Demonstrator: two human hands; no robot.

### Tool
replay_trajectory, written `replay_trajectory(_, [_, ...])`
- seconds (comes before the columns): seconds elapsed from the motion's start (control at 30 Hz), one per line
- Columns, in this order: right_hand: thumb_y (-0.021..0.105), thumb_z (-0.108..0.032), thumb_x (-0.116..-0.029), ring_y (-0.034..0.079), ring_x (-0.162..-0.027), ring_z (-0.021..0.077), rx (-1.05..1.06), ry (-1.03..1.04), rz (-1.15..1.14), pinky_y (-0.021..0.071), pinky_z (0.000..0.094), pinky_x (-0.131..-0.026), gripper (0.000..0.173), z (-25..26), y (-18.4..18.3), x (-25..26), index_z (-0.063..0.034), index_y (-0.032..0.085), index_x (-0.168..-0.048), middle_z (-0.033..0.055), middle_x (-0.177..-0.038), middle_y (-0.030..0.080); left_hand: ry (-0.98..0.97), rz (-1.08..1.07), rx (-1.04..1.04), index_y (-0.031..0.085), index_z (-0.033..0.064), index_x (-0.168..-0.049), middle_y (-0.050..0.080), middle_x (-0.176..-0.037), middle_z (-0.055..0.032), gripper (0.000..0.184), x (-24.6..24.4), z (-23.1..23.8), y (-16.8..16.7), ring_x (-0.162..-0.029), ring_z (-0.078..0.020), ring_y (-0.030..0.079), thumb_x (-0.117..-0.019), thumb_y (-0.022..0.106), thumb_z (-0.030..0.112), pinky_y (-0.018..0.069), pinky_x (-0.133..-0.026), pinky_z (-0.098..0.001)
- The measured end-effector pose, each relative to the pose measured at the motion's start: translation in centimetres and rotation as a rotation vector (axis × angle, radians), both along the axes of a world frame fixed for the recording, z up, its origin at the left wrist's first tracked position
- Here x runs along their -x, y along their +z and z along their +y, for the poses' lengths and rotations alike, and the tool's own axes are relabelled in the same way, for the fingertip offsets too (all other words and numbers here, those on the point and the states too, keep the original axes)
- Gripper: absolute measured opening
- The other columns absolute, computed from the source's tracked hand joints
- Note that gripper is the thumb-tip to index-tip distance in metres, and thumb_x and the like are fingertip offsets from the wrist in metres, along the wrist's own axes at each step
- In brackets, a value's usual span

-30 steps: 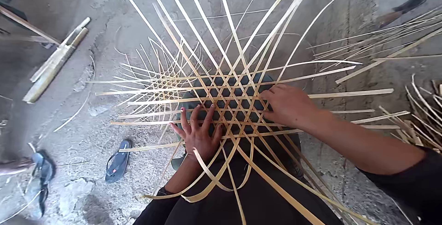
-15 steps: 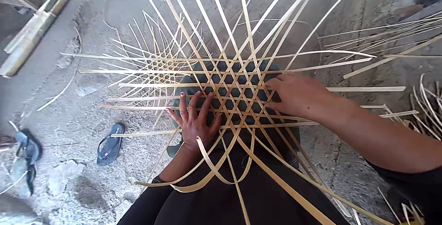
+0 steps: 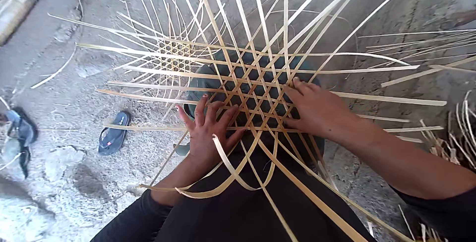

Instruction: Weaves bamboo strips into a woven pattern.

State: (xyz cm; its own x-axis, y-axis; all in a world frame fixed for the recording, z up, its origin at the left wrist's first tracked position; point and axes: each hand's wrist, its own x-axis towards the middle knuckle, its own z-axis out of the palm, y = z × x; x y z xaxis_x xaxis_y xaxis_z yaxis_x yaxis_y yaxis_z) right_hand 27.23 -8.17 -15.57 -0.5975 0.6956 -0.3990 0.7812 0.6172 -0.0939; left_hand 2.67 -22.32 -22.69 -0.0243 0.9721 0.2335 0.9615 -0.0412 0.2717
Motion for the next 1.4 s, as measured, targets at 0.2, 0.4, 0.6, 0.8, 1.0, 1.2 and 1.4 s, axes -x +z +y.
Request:
replay_trajectory(0.2, [0.076, -0.044, -0.0893, 0.052, -0.136, 0.0453, -0.032, 0.108, 0.006, 0.0481, 0.0584, -0.104, 0.081, 1.4, -0.7, -0.3, -0.0020, 0.046, -0.152, 0.0285, -0.149, 0.050, 0.012, 0.012, -0.054, 0.068, 0.0325, -0.133, 0.063, -0.133, -0.0101, 0.055, -0.2, -0.2, -0.5, -0.143, -0.0456, 0.038, -0.0906, 0.060, 0.066, 0.0078, -0.107, -0.0848])
replay_trajectory(0.4, [0.072, -0.039, -0.0930, 0.055, -0.133, 0.0471, -0.072, 0.147, 0.033, 0.0504, 0.0602, -0.100, 0.073, 1.4, -1.1, -0.3, 0.0003, 0.048, -0.150, 0.0297, -0.147, 0.053, 0.015, 0.049, -0.128, 0.072, 0.0322, -0.127, 0.067, -0.124, -0.0098, 0.045, -0.3, -0.5, -1.2, -0.137, -0.0451, 0.046, -0.0915, 0.063, 0.059, 0.0115, -0.107, -0.0837])
replay_trajectory(0.6, [0.075, -0.042, -0.0922, 0.046, -0.141, 0.0463, 0.053, 0.057, -0.025, 0.0427, 0.0596, -0.111, 0.082, 1.2, 0.7, 0.3, -0.0018, 0.041, -0.155, 0.0301, -0.153, 0.045, -0.039, -0.035, -0.074, 0.069, 0.0363, -0.131, 0.065, -0.132, -0.0074, 0.043, 0.9, -0.5, -0.1, -0.143, -0.0456, 0.040, -0.0942, 0.062, 0.058, 0.0105, -0.106, -0.0857])
replay_trajectory(0.8, [0.081, -0.057, -0.0814, 0.034, -0.147, 0.0512, 0.119, 0.036, -0.050, 0.0390, 0.0611, -0.114, 0.111, 0.2, 1.0, -0.1, -0.0007, 0.028, -0.161, 0.0353, -0.161, 0.027, -0.288, -0.062, 0.070, 0.074, 0.0296, -0.125, 0.073, -0.113, -0.0023, 0.030, 2.7, -0.5, 2.4, -0.113, -0.0276, 0.065, -0.0974, 0.065, 0.033, 0.0415, -0.100, -0.0615])
replay_trajectory(1.0, [0.079, -0.067, -0.0777, 0.028, -0.150, 0.0516, 0.069, -0.017, -0.040, 0.0340, 0.0630, -0.116, 0.116, -1.1, 0.3, 0.3, -0.0012, 0.030, -0.160, 0.0341, -0.163, 0.023, -0.374, -0.044, 0.138, 0.072, 0.0373, -0.127, 0.073, -0.100, -0.0066, 0.038, 2.9, 0.0, 2.3, -0.095, -0.0325, 0.069, -0.0980, 0.064, 0.014, 0.0471, -0.084, -0.0619])
replay_trajectory(1.2, [0.073, -0.063, -0.0854, 0.014, -0.153, 0.0535, 0.091, -0.110, -0.115, 0.0244, 0.0645, -0.120, 0.114, -1.9, -0.7, 1.6, 0.0026, 0.021, -0.162, 0.0369, -0.165, 0.008, -0.397, -0.050, 0.281, 0.073, 0.0407, -0.125, 0.071, -0.100, -0.0093, 0.052, 3.5, 2.0, 2.6, -0.107, -0.0344, 0.065, -0.0942, 0.061, 0.000, 0.0410, -0.094, -0.0654])
replay_trajectory(1.4, [0.065, -0.060, -0.0934, 0.025, -0.153, 0.0465, 0.085, -0.106, 0.000, 0.0242, 0.0664, -0.120, 0.089, -1.2, 1.5, 0.8, -0.0067, 0.038, -0.159, 0.0291, -0.164, 0.029, -0.442, -0.034, 0.334, 0.069, 0.0348, -0.132, 0.069, -0.107, -0.0183, 0.054, 3.3, 2.1, 3.1, -0.111, -0.0430, 0.064, -0.0943, 0.059, -0.002, 0.0473, -0.088, -0.0658])
